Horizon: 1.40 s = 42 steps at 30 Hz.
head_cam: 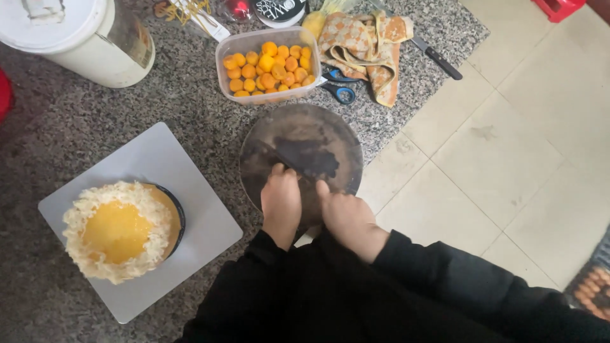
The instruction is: Mincing salted egg yolks with a knife on a cutting board and spreading them onto a cake.
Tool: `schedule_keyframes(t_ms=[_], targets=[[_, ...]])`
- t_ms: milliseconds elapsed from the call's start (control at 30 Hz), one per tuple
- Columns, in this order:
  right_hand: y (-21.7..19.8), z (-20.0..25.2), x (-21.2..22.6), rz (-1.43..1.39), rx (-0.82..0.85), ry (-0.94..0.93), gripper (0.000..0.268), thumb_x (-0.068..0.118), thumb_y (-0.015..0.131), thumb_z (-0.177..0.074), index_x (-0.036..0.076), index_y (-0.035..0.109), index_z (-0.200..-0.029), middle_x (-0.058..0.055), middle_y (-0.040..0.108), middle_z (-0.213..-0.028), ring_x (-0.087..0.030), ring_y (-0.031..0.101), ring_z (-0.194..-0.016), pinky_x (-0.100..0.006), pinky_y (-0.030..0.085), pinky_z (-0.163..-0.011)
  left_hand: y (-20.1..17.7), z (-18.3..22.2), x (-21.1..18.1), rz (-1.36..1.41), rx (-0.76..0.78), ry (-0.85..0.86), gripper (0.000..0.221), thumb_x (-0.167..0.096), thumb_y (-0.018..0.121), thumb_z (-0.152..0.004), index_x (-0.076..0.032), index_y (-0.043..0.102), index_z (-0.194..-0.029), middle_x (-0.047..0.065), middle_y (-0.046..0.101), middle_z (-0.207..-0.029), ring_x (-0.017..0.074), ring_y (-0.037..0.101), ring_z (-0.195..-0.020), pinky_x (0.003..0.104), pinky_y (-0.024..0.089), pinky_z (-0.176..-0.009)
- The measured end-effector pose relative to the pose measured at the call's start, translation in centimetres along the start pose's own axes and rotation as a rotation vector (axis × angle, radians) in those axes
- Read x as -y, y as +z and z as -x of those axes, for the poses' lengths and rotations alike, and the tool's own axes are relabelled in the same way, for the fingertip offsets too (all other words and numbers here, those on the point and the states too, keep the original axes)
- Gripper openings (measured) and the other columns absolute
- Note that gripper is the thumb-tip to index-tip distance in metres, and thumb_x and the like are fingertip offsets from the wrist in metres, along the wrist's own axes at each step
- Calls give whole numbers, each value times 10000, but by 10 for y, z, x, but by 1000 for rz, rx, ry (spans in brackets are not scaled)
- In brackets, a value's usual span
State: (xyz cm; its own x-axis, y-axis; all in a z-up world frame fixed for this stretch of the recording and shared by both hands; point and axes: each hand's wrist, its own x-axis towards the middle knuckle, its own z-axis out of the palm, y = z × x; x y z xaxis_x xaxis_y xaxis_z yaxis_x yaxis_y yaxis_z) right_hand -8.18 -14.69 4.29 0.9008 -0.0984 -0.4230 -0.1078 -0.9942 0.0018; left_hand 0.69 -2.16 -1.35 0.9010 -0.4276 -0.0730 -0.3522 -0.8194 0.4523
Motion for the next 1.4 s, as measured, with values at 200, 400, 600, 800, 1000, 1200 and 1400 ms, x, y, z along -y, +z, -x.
schedule_keyframes(t_ms=[200, 400, 600, 800, 1000, 1200, 1400], targets=[[-19, 8, 2, -6, 63, 10, 198, 43, 456, -990, 102, 543, -1158, -142, 738, -736, -364, 774, -645, -501, 619, -552, 14, -2, 0, -224, -111, 71, 219, -216, 714, -934, -143, 682, -730, -6, 625, -906, 157, 714, -802, 226, 597, -616], [-30, 12, -1, -24, 96, -11, 176, 52, 477, -991, 110, 542, -1145, -146, 744, -742, -372, 782, -662, -499, 627, -571, 27, -1, 1, -201, -235, 116, 264, -172, 721, -882, -84, 656, -642, 35, 640, -947, 199, 687, -850, 285, 591, -604], [-37, 11, -12, -139, 138, -58, 177, 67, 457, -1021, 91, 521, -1185, -170, 742, -758, -406, 783, -696, -517, 636, -605, 26, 4, 1, -269, -259, 122, 186, -193, 702, -902, -128, 671, -731, -2, 615, -921, 182, 696, -846, 271, 595, -597], [-21, -6, -17, -252, 121, -68, 214, 113, 437, -1049, 78, 500, -1250, -201, 742, -783, -453, 779, -719, -579, 627, -636, 22, 1, 0, -317, -262, 132, 209, -180, 699, -945, -155, 681, -738, -30, 592, -877, 156, 694, -822, 243, 579, -575], [-21, 1, -27, -274, 78, -96, 234, 145, 434, -1048, 128, 505, -1271, -180, 737, -782, -437, 781, -696, -537, 637, -614, 31, 2, 4, -317, -256, 138, 191, -147, 721, -928, -154, 685, -741, -28, 604, -869, 162, 709, -823, 245, 589, -573], [-19, 9, -31, -234, 144, -110, 238, 88, 407, -1046, 93, 504, -1264, -197, 728, -786, -423, 780, -702, -509, 641, -611, 45, 4, 8, -327, -269, 119, 193, -143, 681, -923, -139, 671, -731, -4, 626, -908, 178, 713, -852, 261, 595, -593], [-2, -13, -27, -261, 40, -132, 253, 118, 424, -1047, 110, 514, -1284, -188, 740, -769, -423, 777, -663, -543, 631, -598, 30, 2, -2, -361, -302, 111, 150, -130, 666, -882, -168, 663, -737, -16, 583, -840, 171, 691, -794, 255, 574, -576]])
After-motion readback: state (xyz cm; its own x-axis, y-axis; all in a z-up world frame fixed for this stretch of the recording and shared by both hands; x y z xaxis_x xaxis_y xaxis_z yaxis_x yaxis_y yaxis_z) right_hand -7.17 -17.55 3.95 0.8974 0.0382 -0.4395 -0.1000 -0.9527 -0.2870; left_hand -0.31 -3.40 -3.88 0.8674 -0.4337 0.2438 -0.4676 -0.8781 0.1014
